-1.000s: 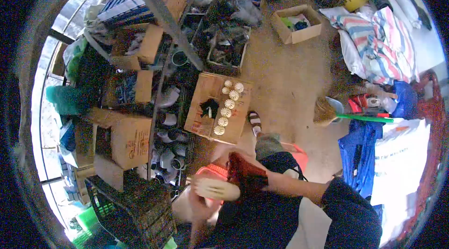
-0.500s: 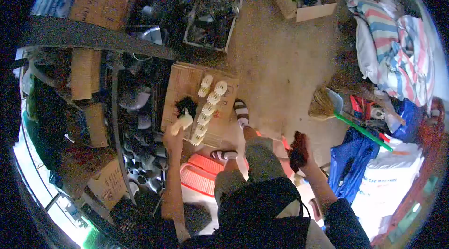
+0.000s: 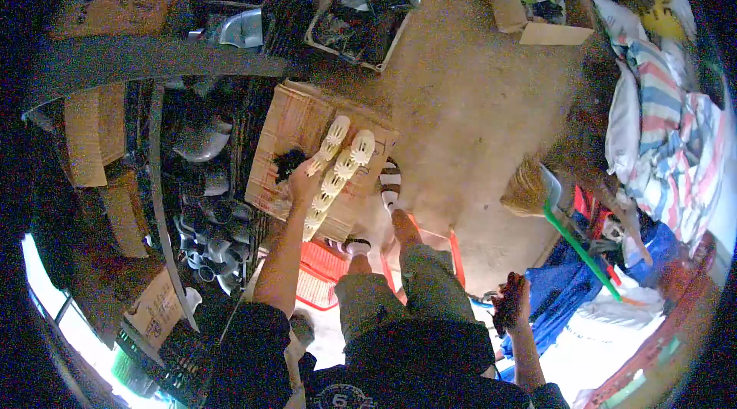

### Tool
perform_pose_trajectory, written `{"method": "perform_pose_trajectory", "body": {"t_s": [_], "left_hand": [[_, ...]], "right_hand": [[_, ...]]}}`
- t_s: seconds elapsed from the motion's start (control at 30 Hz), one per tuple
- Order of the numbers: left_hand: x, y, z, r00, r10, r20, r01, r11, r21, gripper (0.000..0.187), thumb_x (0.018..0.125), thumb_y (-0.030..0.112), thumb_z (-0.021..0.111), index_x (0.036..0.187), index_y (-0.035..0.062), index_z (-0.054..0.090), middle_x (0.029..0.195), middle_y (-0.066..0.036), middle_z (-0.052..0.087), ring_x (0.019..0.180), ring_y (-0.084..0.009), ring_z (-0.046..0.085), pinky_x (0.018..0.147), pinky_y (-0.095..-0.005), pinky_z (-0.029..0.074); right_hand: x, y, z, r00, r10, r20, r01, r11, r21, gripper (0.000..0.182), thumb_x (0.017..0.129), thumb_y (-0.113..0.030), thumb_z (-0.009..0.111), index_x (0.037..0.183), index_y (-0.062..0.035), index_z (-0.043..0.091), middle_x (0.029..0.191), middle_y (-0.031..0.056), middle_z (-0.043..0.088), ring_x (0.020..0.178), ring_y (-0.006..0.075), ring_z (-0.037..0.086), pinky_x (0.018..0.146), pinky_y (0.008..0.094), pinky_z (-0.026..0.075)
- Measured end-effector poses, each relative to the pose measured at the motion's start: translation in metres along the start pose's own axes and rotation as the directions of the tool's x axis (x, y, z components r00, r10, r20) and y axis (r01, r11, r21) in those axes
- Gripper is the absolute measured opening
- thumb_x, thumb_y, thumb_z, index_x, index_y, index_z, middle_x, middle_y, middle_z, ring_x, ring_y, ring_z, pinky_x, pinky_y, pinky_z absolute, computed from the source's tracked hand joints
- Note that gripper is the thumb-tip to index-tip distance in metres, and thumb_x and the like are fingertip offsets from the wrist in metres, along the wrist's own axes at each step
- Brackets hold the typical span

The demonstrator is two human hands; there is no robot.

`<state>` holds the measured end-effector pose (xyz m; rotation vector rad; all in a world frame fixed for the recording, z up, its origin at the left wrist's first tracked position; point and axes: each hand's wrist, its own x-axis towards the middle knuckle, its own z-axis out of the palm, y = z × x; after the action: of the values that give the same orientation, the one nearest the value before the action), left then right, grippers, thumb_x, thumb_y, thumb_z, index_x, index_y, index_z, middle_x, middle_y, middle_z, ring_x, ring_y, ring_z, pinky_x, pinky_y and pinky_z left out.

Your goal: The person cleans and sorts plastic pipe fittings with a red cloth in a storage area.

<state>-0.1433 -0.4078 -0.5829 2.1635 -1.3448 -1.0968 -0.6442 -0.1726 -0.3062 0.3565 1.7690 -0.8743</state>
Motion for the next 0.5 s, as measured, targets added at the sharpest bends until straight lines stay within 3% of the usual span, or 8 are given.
{"method": "perform_pose_trajectory", "body": {"t_s": [0.07,0.17,0.27,0.33,0.43,0.5], "left_hand": [[-0.002,0.031,-0.008,1.000,0.005,-0.003,-0.005,0.998,-0.067,0.032,0.079,0.012,0.068,0.109,0.0019,0.068,0.102,-0.018,0.071,0.095,-0.0328,0.069,0.084,-0.0381,0.052],[0.010,-0.021,0.020,0.989,0.088,-0.119,-0.093,0.995,-0.035,0.031,0.078,0.010,0.066,0.107,0.0017,0.069,0.099,-0.018,0.071,0.093,-0.0338,0.069,0.084,-0.0385,0.052],[0.003,0.012,0.004,0.997,-0.073,-0.006,0.073,0.997,-0.004,0.031,0.077,0.007,0.064,0.107,0.0011,0.068,0.099,-0.019,0.070,0.095,-0.0336,0.068,0.085,-0.0378,0.052],[0.000,0.008,0.000,0.999,-0.034,-0.038,0.034,0.999,-0.006,0.031,0.078,0.007,0.064,0.108,0.0012,0.068,0.102,-0.021,0.070,0.096,-0.0337,0.068,0.085,-0.0375,0.052],[-0.011,0.001,-0.008,0.993,-0.075,-0.092,0.059,0.983,-0.173,0.030,0.082,0.008,0.063,0.111,0.0000,0.067,0.106,-0.022,0.068,0.097,-0.0330,0.067,0.086,-0.0368,0.052],[-0.032,0.000,-0.026,0.991,-0.077,-0.107,0.043,0.957,-0.287,0.030,0.089,0.014,0.062,0.115,-0.0011,0.065,0.111,-0.021,0.067,0.099,-0.0303,0.067,0.088,-0.0362,0.051]], "right_hand": [[0.009,-0.007,0.005,0.997,0.061,0.047,-0.061,0.998,-0.004,0.046,0.095,-0.064,0.046,0.108,-0.0219,0.059,0.080,0.0000,0.055,0.062,0.0150,0.053,0.057,0.0329,0.047],[0.014,-0.018,0.025,0.998,0.043,0.035,-0.039,0.994,-0.106,0.048,0.095,-0.066,0.043,0.108,-0.0223,0.058,0.080,0.0016,0.055,0.059,0.0160,0.051,0.054,0.0327,0.046],[0.026,-0.022,0.013,0.967,0.034,0.254,-0.013,0.996,-0.084,0.040,0.101,-0.056,0.041,0.118,-0.0234,0.057,0.107,-0.0012,0.061,0.084,0.0147,0.055,0.073,0.0374,0.048],[0.024,-0.028,0.026,0.984,0.056,0.169,-0.051,0.998,-0.036,0.039,0.102,-0.053,0.040,0.119,-0.0220,0.056,0.110,0.0004,0.063,0.084,0.0154,0.056,0.074,0.0382,0.049],[0.012,-0.042,0.045,0.967,-0.019,0.253,0.005,0.998,0.055,0.038,0.103,-0.049,0.040,0.119,-0.0200,0.058,0.115,0.0025,0.065,0.091,0.0191,0.060,0.081,0.0439,0.052],[0.036,-0.037,0.033,0.900,-0.096,0.426,0.008,0.979,0.202,0.037,0.102,-0.048,0.041,0.118,-0.0201,0.060,0.112,0.0026,0.067,0.098,0.0220,0.062,0.088,0.0481,0.051]]}}
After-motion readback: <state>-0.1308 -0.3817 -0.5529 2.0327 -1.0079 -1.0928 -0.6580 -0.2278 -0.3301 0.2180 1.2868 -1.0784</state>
